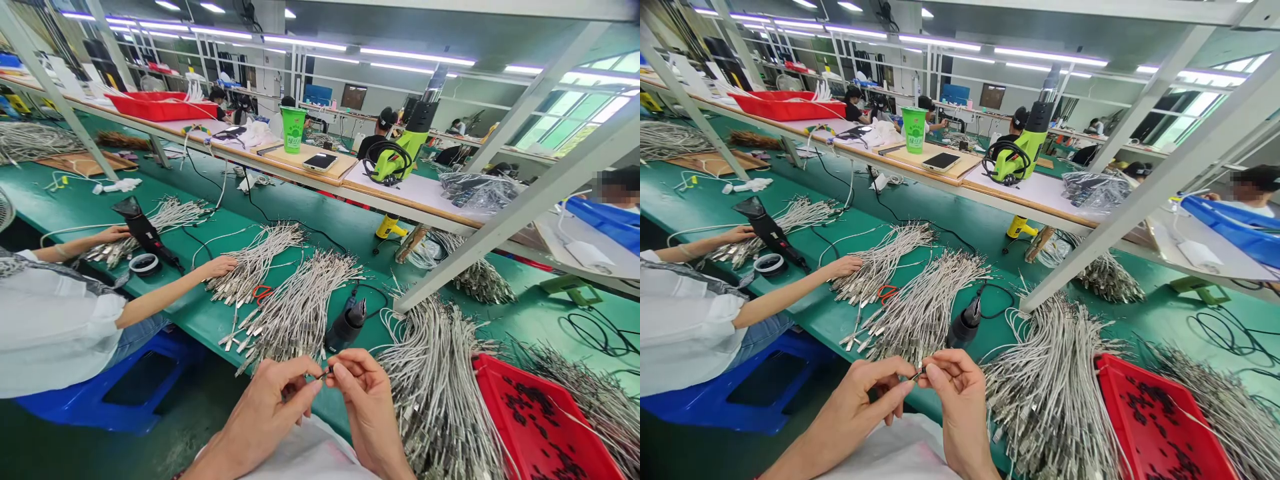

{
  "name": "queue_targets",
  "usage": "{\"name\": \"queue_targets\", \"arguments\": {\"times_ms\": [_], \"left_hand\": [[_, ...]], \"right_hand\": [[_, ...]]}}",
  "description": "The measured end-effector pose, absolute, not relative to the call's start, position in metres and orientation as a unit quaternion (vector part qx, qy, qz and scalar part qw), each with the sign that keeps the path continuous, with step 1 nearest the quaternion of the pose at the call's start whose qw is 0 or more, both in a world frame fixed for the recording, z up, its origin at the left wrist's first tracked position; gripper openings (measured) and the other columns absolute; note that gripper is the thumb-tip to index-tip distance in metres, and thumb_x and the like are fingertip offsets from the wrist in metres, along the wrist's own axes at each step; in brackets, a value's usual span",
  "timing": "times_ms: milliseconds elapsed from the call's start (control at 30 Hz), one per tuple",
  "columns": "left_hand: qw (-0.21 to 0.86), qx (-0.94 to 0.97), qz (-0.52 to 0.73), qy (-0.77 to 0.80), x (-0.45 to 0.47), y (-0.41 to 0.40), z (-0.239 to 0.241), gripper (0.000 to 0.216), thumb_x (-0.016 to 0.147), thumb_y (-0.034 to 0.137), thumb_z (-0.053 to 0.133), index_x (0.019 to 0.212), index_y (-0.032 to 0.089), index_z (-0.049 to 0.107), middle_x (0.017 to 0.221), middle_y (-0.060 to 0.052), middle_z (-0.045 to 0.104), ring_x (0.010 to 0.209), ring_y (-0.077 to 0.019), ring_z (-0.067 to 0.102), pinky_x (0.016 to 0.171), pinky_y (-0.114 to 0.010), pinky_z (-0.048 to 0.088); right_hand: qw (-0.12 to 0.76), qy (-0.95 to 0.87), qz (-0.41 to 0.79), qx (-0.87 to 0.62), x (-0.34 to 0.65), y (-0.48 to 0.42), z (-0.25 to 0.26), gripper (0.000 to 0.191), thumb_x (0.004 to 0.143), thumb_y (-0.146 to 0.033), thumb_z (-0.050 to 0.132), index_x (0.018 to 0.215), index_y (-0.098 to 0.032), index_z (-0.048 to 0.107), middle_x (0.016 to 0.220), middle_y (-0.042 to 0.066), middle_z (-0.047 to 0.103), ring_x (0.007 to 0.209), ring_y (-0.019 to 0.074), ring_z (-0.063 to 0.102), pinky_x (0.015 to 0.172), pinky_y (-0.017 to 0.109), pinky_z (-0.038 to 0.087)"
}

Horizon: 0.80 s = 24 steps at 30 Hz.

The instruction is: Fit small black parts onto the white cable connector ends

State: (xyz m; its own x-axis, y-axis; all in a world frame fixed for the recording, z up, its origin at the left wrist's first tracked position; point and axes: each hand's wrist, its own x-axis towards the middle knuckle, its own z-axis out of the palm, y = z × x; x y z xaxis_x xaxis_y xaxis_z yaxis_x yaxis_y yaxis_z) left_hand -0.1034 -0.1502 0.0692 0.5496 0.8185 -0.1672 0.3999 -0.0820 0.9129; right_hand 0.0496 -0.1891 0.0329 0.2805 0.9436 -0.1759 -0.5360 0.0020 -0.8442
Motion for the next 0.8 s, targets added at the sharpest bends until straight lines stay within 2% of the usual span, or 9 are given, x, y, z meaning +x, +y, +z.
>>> {"name": "queue_targets", "arguments": {"times_ms": [433,800], "left_hand": [[0.522,0.71,0.195,0.431,-0.1036,-0.15,0.0729,0.026,0.091,0.04,0.047,0.089,0.023,0.067,0.057,0.003,0.061,0.054,-0.012,0.058,0.058,-0.019,0.046],[0.519,0.712,0.187,0.434,-0.1038,-0.1497,0.0729,0.028,0.091,0.042,0.046,0.09,0.023,0.067,0.058,0.003,0.062,0.053,-0.0123,0.057,0.058,-0.02,0.046]], "right_hand": [[0.647,-0.29,0.534,-0.462,0.0498,-0.1907,0.0307,0.011,0.077,-0.024,0.074,0.086,-0.021,0.068,0.082,0.001,0.071,0.071,0.0114,0.062,0.068,0.021,0.052],[0.644,-0.307,0.509,-0.481,0.0497,-0.1903,0.0291,0.012,0.074,-0.025,0.076,0.084,-0.022,0.069,0.081,0.002,0.071,0.074,0.014,0.064,0.069,0.023,0.053]]}}
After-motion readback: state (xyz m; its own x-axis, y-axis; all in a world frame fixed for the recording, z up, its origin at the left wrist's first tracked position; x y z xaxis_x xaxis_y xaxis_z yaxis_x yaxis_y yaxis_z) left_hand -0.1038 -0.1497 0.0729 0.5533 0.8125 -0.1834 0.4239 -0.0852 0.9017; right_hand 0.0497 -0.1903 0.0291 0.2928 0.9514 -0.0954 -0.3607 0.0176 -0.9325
